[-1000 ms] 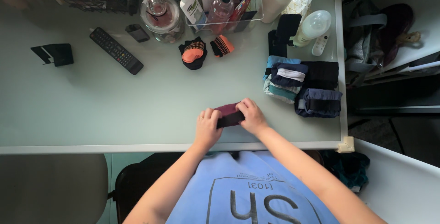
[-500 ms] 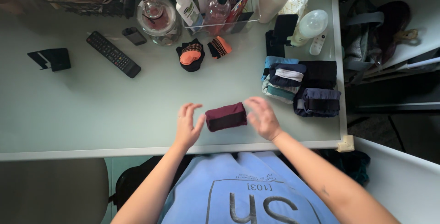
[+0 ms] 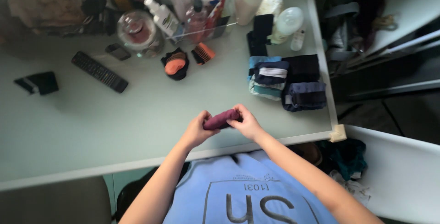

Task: Folding multiple pairs of underwear on a table and stacking them.

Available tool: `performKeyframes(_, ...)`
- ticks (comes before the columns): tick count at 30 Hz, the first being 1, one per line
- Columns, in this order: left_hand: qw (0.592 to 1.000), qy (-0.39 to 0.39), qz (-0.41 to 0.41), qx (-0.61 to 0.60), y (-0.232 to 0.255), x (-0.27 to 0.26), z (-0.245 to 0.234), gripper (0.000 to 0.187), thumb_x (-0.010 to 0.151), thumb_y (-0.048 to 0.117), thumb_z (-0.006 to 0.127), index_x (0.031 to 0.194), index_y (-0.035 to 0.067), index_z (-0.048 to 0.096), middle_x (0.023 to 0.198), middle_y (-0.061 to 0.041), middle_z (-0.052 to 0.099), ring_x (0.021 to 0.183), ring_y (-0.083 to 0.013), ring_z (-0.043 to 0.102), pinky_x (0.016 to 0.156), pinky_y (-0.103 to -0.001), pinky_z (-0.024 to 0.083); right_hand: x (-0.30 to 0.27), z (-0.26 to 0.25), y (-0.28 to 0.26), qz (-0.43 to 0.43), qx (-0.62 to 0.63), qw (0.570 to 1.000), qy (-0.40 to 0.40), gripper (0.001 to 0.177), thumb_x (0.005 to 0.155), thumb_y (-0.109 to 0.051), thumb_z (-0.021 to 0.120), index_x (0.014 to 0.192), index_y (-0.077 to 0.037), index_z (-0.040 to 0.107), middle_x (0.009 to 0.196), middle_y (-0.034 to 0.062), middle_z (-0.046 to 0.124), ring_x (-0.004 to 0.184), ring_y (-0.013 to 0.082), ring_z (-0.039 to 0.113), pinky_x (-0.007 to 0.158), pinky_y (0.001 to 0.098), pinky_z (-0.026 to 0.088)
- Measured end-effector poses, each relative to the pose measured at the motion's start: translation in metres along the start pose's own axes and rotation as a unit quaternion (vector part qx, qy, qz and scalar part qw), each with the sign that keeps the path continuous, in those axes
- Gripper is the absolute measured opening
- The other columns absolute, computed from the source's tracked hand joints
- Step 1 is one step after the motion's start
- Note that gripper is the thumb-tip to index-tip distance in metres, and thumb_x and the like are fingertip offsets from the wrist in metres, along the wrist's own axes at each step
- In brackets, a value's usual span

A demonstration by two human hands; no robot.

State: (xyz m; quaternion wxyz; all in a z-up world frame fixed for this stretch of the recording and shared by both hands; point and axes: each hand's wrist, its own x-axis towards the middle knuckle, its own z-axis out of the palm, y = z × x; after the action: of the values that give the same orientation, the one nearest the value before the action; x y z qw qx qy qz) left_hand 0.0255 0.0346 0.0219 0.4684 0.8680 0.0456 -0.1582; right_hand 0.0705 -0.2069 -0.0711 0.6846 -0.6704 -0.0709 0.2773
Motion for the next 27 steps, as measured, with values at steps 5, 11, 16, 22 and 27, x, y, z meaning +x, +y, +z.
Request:
performKeyframes(5, 0.966, -0.146, -0.065, -0.202, 0.065, 0.01, 0.009, 0.051, 0.077, 0.015, 0.086, 0.121, 0.007, 0.06, 0.099, -0.01, 0.074, 0.089, -0.0162, 0.07, 0.077, -0.031, 0.057, -0.047, -0.032, -0.089, 0.116, 0.127, 0.976, 0.132, 0.03, 0.09, -0.016, 0.07, 0.119, -0.015, 0.064, 0.098, -0.0011, 0.069, 0.082, 0.0105, 0.066, 0.064, 0.0285, 0.054)
performKeyframes(11, 0.947, -0.199, 0.029, -0.251, 0.11, 0.04, 0.043, 0.05, 0.093, 0.013, 0.071, 0.14, 0.011, 0.055, 0.117, -0.007, 0.074, 0.103, -0.0126, 0.07, 0.091, -0.03, 0.057, -0.058, -0.167, -0.111, -0.03, 0.118, 0.954, 0.273, 0.023, 0.103, -0.018, 0.066, 0.124, -0.011, 0.067, 0.108, -0.0009, 0.069, 0.092, 0.0118, 0.065, 0.077, 0.0294, 0.057)
performKeyframes(16, 0.955, -0.234, 0.038, -0.178, 0.121, 0.041, 0.074, 0.043, 0.096, 0.017, 0.067, 0.137, 0.01, 0.056, 0.119, -0.009, 0.076, 0.101, -0.0151, 0.073, 0.089, -0.033, 0.059, -0.04, -0.267, -0.117, 0.003, 0.055, 0.936, 0.347, 0.033, 0.096, -0.02, 0.068, 0.128, -0.012, 0.065, 0.105, -0.0016, 0.071, 0.089, 0.015, 0.068, 0.069, 0.0335, 0.057)
performKeyframes(22, 0.966, -0.255, 0.022, -0.041, 0.125, 0.046, 0.119, 0.034, 0.096, 0.02, 0.066, 0.128, 0.009, 0.063, 0.113, -0.007, 0.077, 0.096, -0.0189, 0.076, 0.085, -0.033, 0.061, -0.006, -0.298, -0.059, -0.047, -0.279, 0.88, 0.381, 0.057, 0.082, -0.023, 0.087, 0.131, -0.005, 0.065, 0.112, 0.0104, 0.074, 0.104, 0.0266, 0.071, 0.093, 0.0371, 0.055)
performKeyframes(27, 0.96, -0.257, 0.11, -0.018, 0.138, 0.064, 0.145, 0.029, 0.095, 0.019, 0.065, 0.122, 0.008, 0.067, 0.107, -0.009, 0.078, 0.097, -0.0179, 0.077, 0.08, -0.033, 0.062, -0.052, -0.257, -0.106, -0.251, -0.398, 0.715, 0.518, 0.071, 0.082, -0.02, 0.087, 0.141, -0.001, 0.054, 0.128, 0.0218, 0.061, 0.116, 0.0409, 0.058, 0.101, 0.0459, 0.047)
